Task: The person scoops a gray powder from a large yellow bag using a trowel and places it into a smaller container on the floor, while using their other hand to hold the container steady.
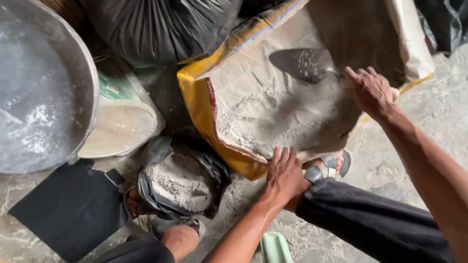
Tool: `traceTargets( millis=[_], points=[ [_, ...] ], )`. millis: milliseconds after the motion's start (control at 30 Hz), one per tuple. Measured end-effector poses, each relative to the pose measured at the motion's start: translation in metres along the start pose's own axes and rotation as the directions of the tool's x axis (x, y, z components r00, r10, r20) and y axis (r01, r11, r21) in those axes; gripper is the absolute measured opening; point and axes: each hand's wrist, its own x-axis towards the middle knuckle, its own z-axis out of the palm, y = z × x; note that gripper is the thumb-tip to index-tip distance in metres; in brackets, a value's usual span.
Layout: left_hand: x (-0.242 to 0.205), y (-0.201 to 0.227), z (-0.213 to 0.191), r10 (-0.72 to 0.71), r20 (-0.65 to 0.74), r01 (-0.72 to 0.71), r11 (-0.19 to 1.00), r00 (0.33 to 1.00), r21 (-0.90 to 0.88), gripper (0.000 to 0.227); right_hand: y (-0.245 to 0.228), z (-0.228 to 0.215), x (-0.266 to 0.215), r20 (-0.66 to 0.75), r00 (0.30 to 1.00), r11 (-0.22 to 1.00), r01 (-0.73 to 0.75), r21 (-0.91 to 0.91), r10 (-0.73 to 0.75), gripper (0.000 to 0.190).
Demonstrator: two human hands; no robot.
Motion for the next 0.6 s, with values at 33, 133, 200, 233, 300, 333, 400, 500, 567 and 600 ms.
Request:
traceTargets(
  millis=[33,133,200,233,300,333,400,500,567,600],
  points=[
    [0.008,-0.004,-0.012,-0.008,-0.003,0.008,1.0,1.0,0.006,0.035,-0.006,0.001,0.001,-0.005,1.0,1.0,0.009,0.003,-0.009,0.037],
    [0.024,-0.019,-0.051,-0.044,-0.081,0.044,0.999,0.996,-0.006,0.03,-0.025,0.005,-0.008,0.016,1.0,0.985,-0.002,0.174,0.0,0.026],
    [0.035,-0.033,-0.082,-0.259,0.111,0.235,0.953,0.959,0.192,0.037,-0.033,0.004,-0.013,0.002,0.998,0.982,0.063,0.176,-0.064,0.022],
    [0.035,-0.039,-0.096,-0.262,0.109,0.238,0.952,0.959,0.194,0.037,-0.039,0.013,-0.014,0.0,0.998,0.982,0.066,0.177,-0.067,0.022],
    [0.038,-0.051,-0.125,-0.678,0.237,0.701,0.713,0.696,-0.016,0.054,-0.047,0.031,-0.013,0.016,0.986,0.976,0.164,0.142,-0.168,0.032],
    [0.033,-0.052,-0.13,-0.679,0.232,0.701,0.713,0.696,-0.016,0.054,-0.053,0.029,-0.014,0.011,0.986,0.976,0.166,0.142,-0.169,0.032],
    [0.018,-0.055,-0.141,-0.646,0.306,0.227,0.606,0.699,0.762,0.051,-0.069,0.029,-0.015,0.048,0.968,0.94,0.226,0.257,-0.246,0.037],
    [0.013,-0.063,-0.131,-0.608,0.339,0.171,0.625,0.718,0.761,0.069,-0.091,0.03,-0.016,0.12,0.961,0.946,0.215,0.244,-0.25,0.03],
    [0.012,-0.062,-0.131,-0.604,0.336,0.172,0.628,0.723,0.759,0.069,-0.105,0.039,-0.018,0.138,0.955,0.934,0.216,0.286,-0.263,0.035],
    [0.012,-0.061,-0.132,-0.598,0.332,0.178,0.635,0.73,0.752,0.07,-0.111,0.043,-0.02,0.157,0.948,0.922,0.218,0.32,-0.278,0.041]
  ],
)
